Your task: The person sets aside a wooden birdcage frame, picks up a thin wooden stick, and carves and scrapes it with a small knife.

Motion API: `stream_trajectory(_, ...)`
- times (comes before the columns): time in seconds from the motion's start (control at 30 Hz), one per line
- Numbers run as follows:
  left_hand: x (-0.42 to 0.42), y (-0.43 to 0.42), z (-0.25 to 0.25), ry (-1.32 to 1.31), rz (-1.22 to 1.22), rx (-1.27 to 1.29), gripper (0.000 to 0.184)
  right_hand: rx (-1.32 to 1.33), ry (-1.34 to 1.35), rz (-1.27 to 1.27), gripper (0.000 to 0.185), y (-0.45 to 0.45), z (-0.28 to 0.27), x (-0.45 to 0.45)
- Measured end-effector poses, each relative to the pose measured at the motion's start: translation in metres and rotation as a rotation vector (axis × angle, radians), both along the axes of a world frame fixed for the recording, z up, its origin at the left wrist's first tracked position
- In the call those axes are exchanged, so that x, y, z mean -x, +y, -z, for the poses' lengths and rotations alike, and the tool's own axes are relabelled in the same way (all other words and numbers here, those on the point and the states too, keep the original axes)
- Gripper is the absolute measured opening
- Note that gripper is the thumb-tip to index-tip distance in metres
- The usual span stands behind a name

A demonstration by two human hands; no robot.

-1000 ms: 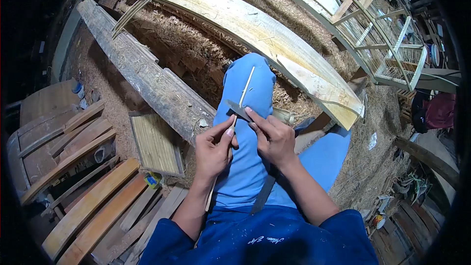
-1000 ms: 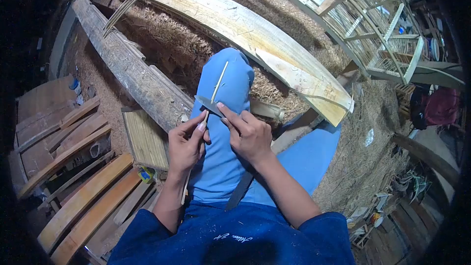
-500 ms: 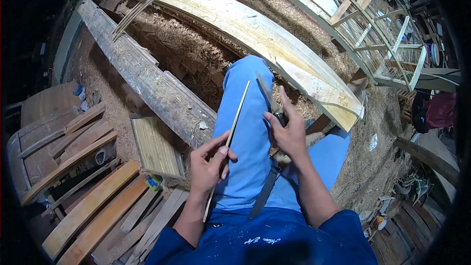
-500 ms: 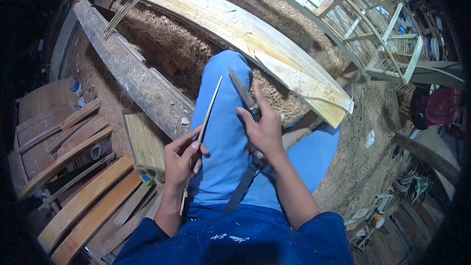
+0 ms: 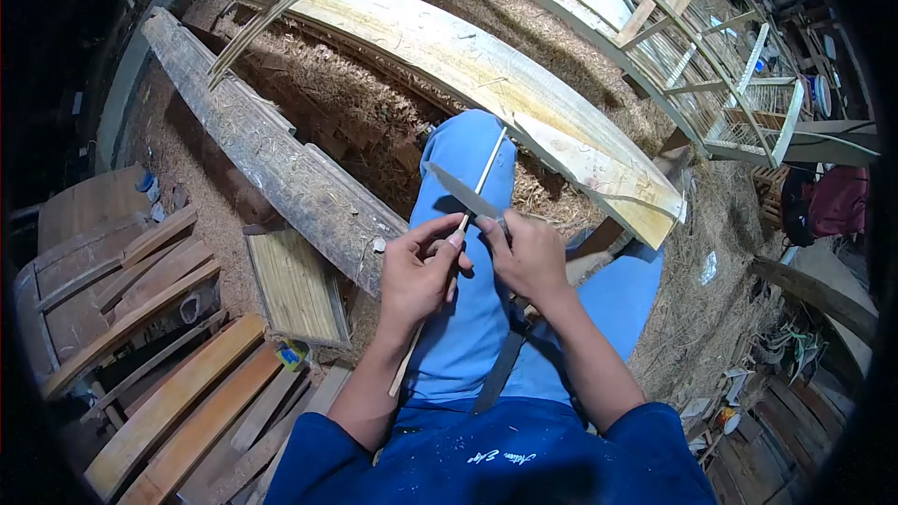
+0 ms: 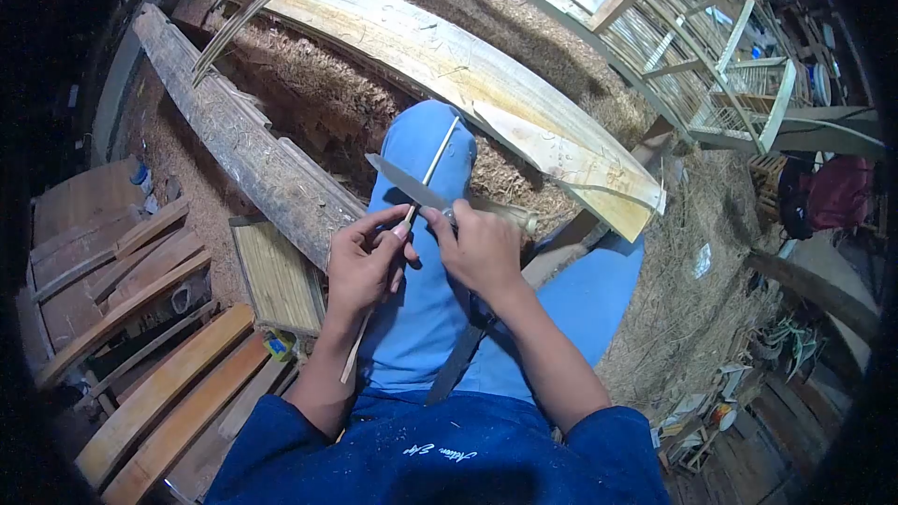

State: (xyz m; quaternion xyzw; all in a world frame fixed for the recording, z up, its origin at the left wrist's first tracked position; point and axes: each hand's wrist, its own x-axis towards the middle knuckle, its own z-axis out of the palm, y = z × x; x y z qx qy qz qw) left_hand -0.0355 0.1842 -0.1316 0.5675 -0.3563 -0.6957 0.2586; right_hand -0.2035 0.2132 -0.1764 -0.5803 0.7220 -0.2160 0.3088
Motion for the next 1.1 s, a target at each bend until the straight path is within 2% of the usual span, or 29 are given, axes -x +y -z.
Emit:
stream_trajectory(0.03, 0.001, 0.0, 0.001, -0.009, -0.014, 0.004, 0.029, 0.037, -0.025, 0.023, 0.057, -0.002, 0.004, -0.003)
stream_trajectory(0.17, 0.002, -0.001, 0.003, -0.018, -0.078, 0.007, 0.025, 0.014, 0.015, -0.029, 0.059, -0.008, 0.005, -0.002)
stream_trajectory(0.23, 0.001, -0.003, 0.006, -0.017, -0.073, 0.0, 0.024, 0.045, 0.052, -0.162, 0.058, -0.01, 0.001, 0.0)
stream_trajectory(0.37, 0.002, -0.002, 0.015, -0.012, -0.082, 0.049, 0.022, 0.043, 0.058, -0.174, 0.061, -0.014, 0.008, 0.001)
stream_trajectory(0.7, 0.0, -0.004, 0.01, 0.001, -0.092, 0.024, 0.021, 0.139, 0.077, -0.108, 0.057, -0.012, 0.013, -0.005)
stream_trajectory(0.97, -0.005, 0.013, 0.024, 0.001, -0.145, 0.158, 0.024, 0.126, 0.08, -0.12, 0.056, -0.01, 0.014, -0.007)
stream_trajectory(1.1, -0.017, 0.033, 0.005, -0.05, -0.113, 0.112, 0.027, 0.089, 0.096, -0.065, 0.06, -0.012, 0.028, -0.003)
